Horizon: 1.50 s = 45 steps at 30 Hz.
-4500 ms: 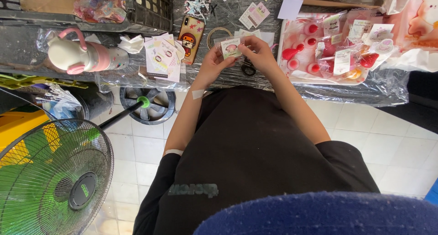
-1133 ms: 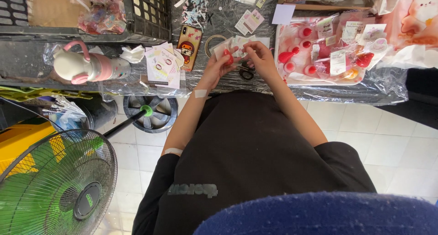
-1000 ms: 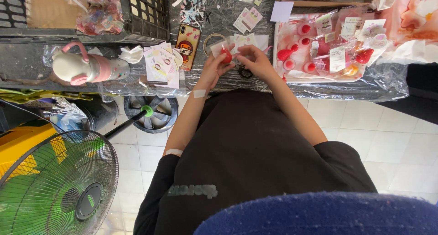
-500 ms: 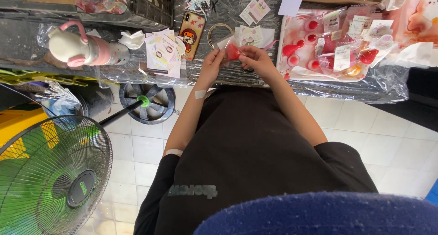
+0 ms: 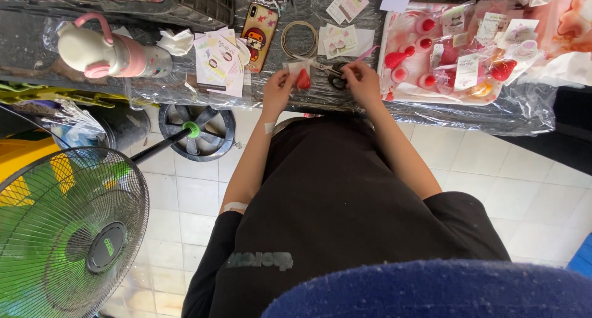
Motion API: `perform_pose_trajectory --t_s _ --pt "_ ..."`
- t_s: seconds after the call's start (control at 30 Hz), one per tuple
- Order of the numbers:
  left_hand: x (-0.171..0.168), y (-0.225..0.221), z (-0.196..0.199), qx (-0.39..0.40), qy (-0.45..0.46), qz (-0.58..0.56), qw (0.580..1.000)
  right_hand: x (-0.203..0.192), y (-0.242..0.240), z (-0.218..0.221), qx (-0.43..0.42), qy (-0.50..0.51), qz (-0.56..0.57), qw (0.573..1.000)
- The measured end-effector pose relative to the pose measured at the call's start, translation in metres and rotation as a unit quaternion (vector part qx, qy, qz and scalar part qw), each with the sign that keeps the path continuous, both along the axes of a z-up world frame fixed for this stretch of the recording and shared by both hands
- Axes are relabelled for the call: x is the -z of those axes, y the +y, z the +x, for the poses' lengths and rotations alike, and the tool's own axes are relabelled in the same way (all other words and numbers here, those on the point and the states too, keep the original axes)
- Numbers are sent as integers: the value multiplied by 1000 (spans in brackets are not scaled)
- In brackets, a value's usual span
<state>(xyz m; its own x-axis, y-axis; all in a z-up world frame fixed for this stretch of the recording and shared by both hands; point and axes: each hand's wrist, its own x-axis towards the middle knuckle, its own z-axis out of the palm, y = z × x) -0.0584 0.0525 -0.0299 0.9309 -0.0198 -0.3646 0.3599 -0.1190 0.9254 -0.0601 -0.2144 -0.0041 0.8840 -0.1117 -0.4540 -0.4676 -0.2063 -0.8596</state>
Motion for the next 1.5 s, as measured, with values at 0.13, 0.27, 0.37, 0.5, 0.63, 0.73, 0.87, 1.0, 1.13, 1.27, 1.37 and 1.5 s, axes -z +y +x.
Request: perform_pose_trajectory --t_s 0.13,0.27,0.37,0.5,0.63,0.73,0.87,1.0,1.13,1.27,1.37,1.5 --pt "7 2 -9 31 -60 163 984 -5 -14 -10 -11 -128 -152 980" --pt "-30 -7 -11 31 -64 227 971 -25 -10 -11 -103 -125 -236 958" --pt "-41 -13 -15 26 -87 155 984 -18 -13 -8 -123 -117 -232 958" --pt "-12 -13 -20 18 -40 89 995 6 -29 -2 -53 -180 -208 960" --pt "-17 -16 -20 9 -36 33 999 -30 -19 29 -48 -193 -251 947" --pt "-21 -20 -17 27 -31 12 999 -44 -4 55 -131 -359 -355 854" --pt "-30 -26 -9 39 -63 119 990 -33 7 58 -176 -305 -354 866" --pt "-43 -22 7 22 -95 151 984 -29 5 43 -181 -283 -359 871" --pt "-52 -20 33 12 -96 151 984 -37 1 35 -172 -281 -344 879" --pt "-40 -19 45 22 -69 156 985 -25 -7 37 -139 -270 -336 892" --pt "-28 -26 48 43 -52 145 987 -20 -10 47 -107 -244 -316 911" --pt "-35 -45 38 64 -36 130 989 -41 4 66 -120 -248 -325 904"
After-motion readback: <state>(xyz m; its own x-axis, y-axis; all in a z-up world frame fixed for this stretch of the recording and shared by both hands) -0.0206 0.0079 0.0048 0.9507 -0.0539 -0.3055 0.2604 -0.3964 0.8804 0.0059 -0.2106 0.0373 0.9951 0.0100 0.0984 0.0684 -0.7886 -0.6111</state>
